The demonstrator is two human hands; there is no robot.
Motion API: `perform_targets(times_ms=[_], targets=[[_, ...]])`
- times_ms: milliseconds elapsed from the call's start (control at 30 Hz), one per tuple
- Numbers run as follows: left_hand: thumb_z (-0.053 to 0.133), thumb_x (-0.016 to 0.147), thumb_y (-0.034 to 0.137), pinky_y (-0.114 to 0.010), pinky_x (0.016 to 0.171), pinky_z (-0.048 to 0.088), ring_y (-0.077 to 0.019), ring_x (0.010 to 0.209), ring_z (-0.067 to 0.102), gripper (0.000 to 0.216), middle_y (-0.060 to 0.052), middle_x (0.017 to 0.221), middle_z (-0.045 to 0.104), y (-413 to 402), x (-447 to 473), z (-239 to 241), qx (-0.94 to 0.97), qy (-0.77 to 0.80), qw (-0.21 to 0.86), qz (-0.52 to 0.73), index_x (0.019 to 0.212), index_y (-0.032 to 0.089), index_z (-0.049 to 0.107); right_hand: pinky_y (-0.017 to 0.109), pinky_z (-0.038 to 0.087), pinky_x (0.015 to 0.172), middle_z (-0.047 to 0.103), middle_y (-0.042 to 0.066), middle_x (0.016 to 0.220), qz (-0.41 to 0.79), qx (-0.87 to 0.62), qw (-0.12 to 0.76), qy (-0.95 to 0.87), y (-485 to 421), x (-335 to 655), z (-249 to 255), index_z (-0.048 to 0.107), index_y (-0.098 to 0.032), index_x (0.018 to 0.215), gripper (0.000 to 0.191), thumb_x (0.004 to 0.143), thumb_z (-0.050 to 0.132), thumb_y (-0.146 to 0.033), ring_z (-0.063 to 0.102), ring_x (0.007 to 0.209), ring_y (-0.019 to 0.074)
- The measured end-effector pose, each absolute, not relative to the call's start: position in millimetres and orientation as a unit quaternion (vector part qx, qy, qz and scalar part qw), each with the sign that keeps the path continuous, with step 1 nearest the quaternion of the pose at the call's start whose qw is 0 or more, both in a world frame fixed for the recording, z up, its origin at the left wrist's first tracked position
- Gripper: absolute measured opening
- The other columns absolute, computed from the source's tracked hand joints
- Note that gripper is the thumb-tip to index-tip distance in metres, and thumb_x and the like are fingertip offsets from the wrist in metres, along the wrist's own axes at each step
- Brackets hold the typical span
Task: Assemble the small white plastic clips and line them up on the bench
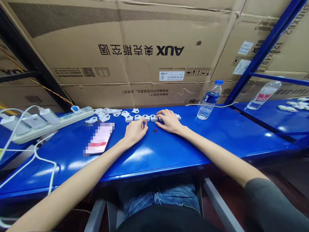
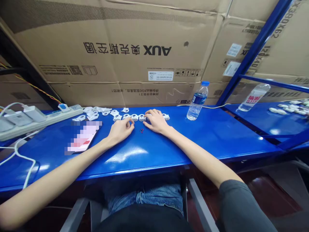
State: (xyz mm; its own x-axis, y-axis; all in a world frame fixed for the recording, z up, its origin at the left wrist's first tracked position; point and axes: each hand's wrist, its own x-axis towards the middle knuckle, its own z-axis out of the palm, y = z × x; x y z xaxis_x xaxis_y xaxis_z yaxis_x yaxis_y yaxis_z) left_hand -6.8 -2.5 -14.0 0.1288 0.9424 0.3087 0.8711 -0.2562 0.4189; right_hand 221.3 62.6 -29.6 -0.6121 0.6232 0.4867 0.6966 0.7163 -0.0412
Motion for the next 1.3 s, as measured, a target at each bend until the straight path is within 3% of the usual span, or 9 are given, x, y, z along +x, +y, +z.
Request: perform_targets(times_ms=[200,633,900,1300], targets=[[0.057,0.091,0.023,-0.029,0.061,0.032,-0.0219,0.068,0.063,0.014,0.000,0.068,0.068,-2.7,-5.9,-14.5,0.748,0.607,0.069,0.258,0.099,0.024,0.069,0.051,0.043,0.109,0.067,0.014,0.135,-0.072,-0.369,0.240,-0.895,67.6,218.1,-29.5,0.072,-0.019,0.115,0.028,0.100,0.065,-0.042,0.057,0.124,0.0320],[0.060,0.088,0.023,-0.028,0.063,0.036,-0.0192,0.067,0.062,0.016,0.004,0.067,0.065,4.5,-10.4,-18.8,0.720,0.602,0.133,0.319,0.103,0.024,0.065,0.050,0.042,0.111,0.066,0.013,0.139,-0.091,-0.310,0.323,-0.890,52.0,221.5,-19.9,0.069,-0.022,0.121,0.026,0.101,0.062,-0.037,0.057,0.127,0.0297],[0.060,0.084,0.023,-0.027,0.063,0.038,-0.0148,0.054,0.051,0.012,0.008,0.054,0.054,6.4,-6.3,-16.9,0.697,0.553,0.201,0.410,0.094,0.020,0.065,0.051,0.045,0.106,0.068,0.014,0.137,-0.104,-0.265,0.337,-0.897,41.1,216.3,-18.4,0.068,-0.021,0.123,0.026,0.100,0.065,-0.034,0.058,0.125,0.0309],[0.061,0.084,0.027,-0.027,0.060,0.034,-0.0126,0.051,0.045,0.010,0.008,0.050,0.051,6.5,-4.8,-13.4,0.680,0.547,0.214,0.439,0.083,0.020,0.067,0.052,0.045,0.105,0.067,0.014,0.136,-0.082,-0.271,0.330,-0.901,39.5,215.4,-18.8,0.069,-0.022,0.122,0.026,0.099,0.066,-0.034,0.058,0.124,0.0321]])
